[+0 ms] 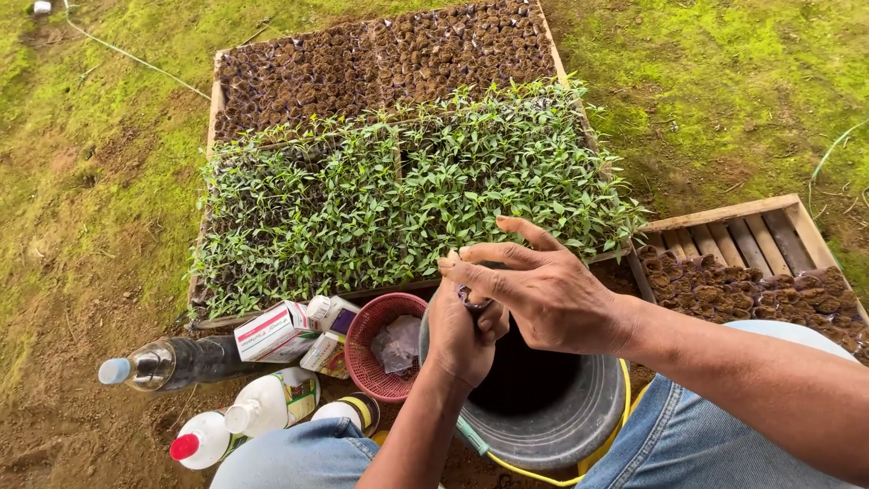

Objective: The person is manually creating soil blocks for seedlings by scooping soil into small plastic wrappers and placing them into a tray.

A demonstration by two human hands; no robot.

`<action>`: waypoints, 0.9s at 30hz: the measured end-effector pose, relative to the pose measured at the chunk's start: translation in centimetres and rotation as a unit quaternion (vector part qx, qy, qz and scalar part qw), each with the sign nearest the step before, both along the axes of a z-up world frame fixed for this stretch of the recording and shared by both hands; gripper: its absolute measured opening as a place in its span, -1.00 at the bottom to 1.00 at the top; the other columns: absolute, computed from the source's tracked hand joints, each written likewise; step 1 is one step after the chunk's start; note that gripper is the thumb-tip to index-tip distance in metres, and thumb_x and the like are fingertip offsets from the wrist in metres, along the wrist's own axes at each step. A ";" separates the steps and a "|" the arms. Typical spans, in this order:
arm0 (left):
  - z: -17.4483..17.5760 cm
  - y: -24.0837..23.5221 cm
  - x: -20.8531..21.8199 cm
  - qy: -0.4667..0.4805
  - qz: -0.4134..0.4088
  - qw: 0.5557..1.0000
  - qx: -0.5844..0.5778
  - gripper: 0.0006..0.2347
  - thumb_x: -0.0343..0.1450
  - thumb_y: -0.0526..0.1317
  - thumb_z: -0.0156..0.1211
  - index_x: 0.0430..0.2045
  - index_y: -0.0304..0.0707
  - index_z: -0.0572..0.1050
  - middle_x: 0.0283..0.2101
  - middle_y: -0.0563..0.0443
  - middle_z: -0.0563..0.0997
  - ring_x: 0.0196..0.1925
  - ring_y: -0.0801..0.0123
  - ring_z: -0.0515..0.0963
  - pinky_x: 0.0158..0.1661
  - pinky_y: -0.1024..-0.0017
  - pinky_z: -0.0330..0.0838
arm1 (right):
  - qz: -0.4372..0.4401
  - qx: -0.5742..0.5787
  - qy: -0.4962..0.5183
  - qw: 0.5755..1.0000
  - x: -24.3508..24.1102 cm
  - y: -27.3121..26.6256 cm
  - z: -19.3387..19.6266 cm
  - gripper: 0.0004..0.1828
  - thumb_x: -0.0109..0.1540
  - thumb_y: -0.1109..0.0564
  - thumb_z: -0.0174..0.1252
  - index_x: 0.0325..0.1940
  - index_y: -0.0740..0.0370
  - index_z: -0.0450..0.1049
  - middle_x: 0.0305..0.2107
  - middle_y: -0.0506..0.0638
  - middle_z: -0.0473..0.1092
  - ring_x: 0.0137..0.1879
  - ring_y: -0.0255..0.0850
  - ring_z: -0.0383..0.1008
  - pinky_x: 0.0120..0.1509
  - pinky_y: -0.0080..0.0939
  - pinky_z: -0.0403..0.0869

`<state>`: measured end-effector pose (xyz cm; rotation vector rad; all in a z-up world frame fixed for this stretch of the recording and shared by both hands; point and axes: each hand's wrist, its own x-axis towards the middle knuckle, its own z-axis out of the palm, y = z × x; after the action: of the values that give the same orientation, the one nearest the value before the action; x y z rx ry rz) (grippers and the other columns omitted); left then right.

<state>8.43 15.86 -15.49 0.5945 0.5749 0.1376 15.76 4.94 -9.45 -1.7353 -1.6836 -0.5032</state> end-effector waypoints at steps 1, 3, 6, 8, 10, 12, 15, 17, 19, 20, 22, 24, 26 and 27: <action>0.1 -0.1 0.1 -0.006 -0.009 1.000 -0.004 -0.65 0.62 0.09 -0.19 -0.47 -0.10 0.30 -0.76 0.12 0.04 -0.82 0.39 0.10 -0.73 0.54 -0.02 | 0.003 0.015 0.016 1.000 0.0 0.0 0.1 -0.34 0.15 0.47 0.01 0.35 0.23 0.38 -0.36 -0.09 0.59 0.18 -0.12 0.54 0.44 0.19 0.27; 0.0 -0.1 0.1 -0.012 -0.017 1.000 -0.007 -0.66 0.62 0.10 -0.22 -0.45 -0.08 0.29 -0.75 0.12 0.01 -0.83 0.39 0.07 -0.75 0.55 -0.03 | 0.008 0.029 0.033 0.999 0.1 0.1 0.2 -0.36 0.18 0.46 -0.01 0.37 0.24 0.36 -0.39 -0.10 0.60 0.18 -0.12 0.54 0.45 0.21 0.26; -0.5 -0.1 0.1 -0.001 -0.043 0.999 -0.006 -0.55 0.61 0.14 -0.25 -0.64 -0.07 0.24 -0.81 0.12 0.05 -0.81 0.45 0.05 -0.72 0.58 -0.06 | -0.017 -0.005 -0.008 1.000 0.0 0.1 0.3 -0.32 0.17 0.47 -0.01 0.39 0.21 0.35 -0.37 -0.08 0.59 0.16 -0.13 0.55 0.44 0.18 0.29; -0.4 -0.2 0.1 -0.004 -0.042 0.999 -0.010 -0.53 0.61 0.17 -0.26 -0.65 -0.08 0.20 -0.84 0.06 0.05 -0.84 0.40 0.04 -0.73 0.56 -0.05 | -0.013 0.006 -0.002 1.000 0.1 -0.1 0.3 -0.39 0.22 0.44 -0.06 0.37 0.22 0.35 -0.31 -0.08 0.60 0.20 -0.13 0.53 0.46 0.18 0.27; -0.8 0.0 0.0 -0.010 -0.052 0.998 -0.015 -0.51 0.60 0.19 -0.26 -0.70 -0.06 0.19 -0.85 0.07 0.02 -0.84 0.39 0.03 -0.72 0.55 -0.06 | -0.020 -0.007 -0.010 1.000 0.3 -0.1 0.3 -0.37 0.22 0.44 -0.06 0.39 0.20 0.34 -0.31 -0.06 0.60 0.20 -0.13 0.53 0.46 0.18 0.26; -1.3 0.2 0.0 -0.016 -0.062 0.998 -0.019 -0.48 0.59 0.22 -0.27 -0.74 -0.04 0.18 -0.86 0.08 -0.01 -0.85 0.39 0.02 -0.72 0.55 -0.07 | -0.026 -0.016 -0.018 0.999 0.3 0.0 0.3 -0.35 0.22 0.44 -0.07 0.41 0.19 0.33 -0.32 -0.05 0.60 0.20 -0.13 0.54 0.47 0.18 0.26; -1.9 0.3 0.2 -0.019 -0.048 0.998 -0.030 -0.48 0.60 0.21 -0.30 -0.72 -0.08 0.19 -0.85 0.08 -0.01 -0.84 0.38 0.02 -0.71 0.53 -0.09 | -0.004 0.020 0.018 1.000 0.8 -0.2 0.0 -0.44 0.24 0.43 -0.03 0.31 0.18 0.44 -0.37 -0.11 0.59 0.14 -0.17 0.57 0.47 0.12 0.26; -1.7 0.4 -0.2 -0.037 -0.026 0.997 -0.058 -0.41 0.60 0.23 -0.35 -0.66 -0.22 0.39 -0.86 0.07 -0.04 -0.86 0.37 0.03 -0.72 0.51 -0.08 | -0.048 0.077 0.141 0.986 1.5 -0.7 -1.3 -0.64 0.26 0.34 -0.04 -0.07 0.06 0.62 -0.33 -0.18 0.58 -0.02 -0.09 0.60 0.22 0.02 0.48; -1.3 1.9 -0.1 -0.033 -0.002 0.998 -0.046 -0.41 0.59 0.23 -0.35 -0.64 -0.21 0.44 -0.86 0.09 -0.04 -0.86 0.36 0.05 -0.73 0.49 -0.05 | -0.074 0.024 0.197 0.977 2.6 -0.1 -3.9 -0.57 0.23 0.38 -0.04 -0.01 0.01 0.58 -0.38 -0.17 0.54 -0.06 -0.11 0.61 0.14 -0.01 0.51; -1.4 2.5 -0.2 -0.035 0.018 0.999 -0.029 -0.41 0.58 0.22 -0.34 -0.62 -0.21 0.48 -0.87 0.11 -0.04 -0.87 0.36 0.06 -0.74 0.48 -0.03 | -0.101 -0.024 0.244 0.964 3.0 0.0 -5.4 -0.49 0.19 0.42 -0.04 0.06 -0.05 0.55 -0.42 -0.17 0.51 -0.10 -0.13 0.61 0.05 -0.04 0.54; -0.8 3.4 -0.8 -0.052 0.029 0.998 -0.031 -0.43 0.58 0.22 -0.33 -0.63 -0.19 0.45 -0.86 0.06 0.02 -0.86 0.33 0.10 -0.72 0.48 0.00 | -0.097 -0.161 0.229 0.955 2.7 0.1 -11.0 -0.55 0.21 0.37 -0.04 0.04 0.00 0.56 -0.40 -0.11 0.52 -0.13 -0.10 0.61 0.00 -0.01 0.54; -0.2 4.1 -1.3 -0.071 0.038 0.996 -0.030 -0.46 0.57 0.22 -0.32 -0.63 -0.18 0.42 -0.86 0.02 0.09 -0.85 0.29 0.15 -0.70 0.49 0.03 | -0.087 -0.292 0.207 0.930 1.7 -0.5 -16.5 -0.61 0.22 0.33 -0.04 0.01 0.05 0.56 -0.38 -0.04 0.52 -0.15 -0.07 0.61 -0.05 0.02 0.55; 0.7 4.7 -1.6 -0.103 0.047 0.993 -0.031 -0.48 0.56 0.20 -0.29 -0.57 -0.21 0.44 -0.85 0.01 0.12 -0.82 0.31 0.19 -0.67 0.50 0.08 | -0.048 -0.622 0.084 0.777 0.5 -1.3 -21.6 -0.71 0.27 0.19 -0.04 -0.05 0.21 0.57 -0.31 0.14 0.55 -0.21 0.03 0.61 -0.20 0.10 0.57; 0.8 5.0 -1.9 -0.100 0.048 0.993 -0.033 -0.48 0.56 0.20 -0.29 -0.57 -0.21 0.44 -0.85 0.01 0.12 -0.82 0.31 0.19 -0.67 0.50 0.08 | -0.046 -0.624 0.086 0.775 0.0 -2.0 -24.5 -0.71 0.27 0.19 -0.04 -0.05 0.21 0.57 -0.31 0.14 0.55 -0.21 0.03 0.61 -0.20 0.10 0.57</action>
<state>6.48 20.81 -14.69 0.4820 0.4126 0.2651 15.77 2.92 -33.94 -2.5959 -1.8978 0.9964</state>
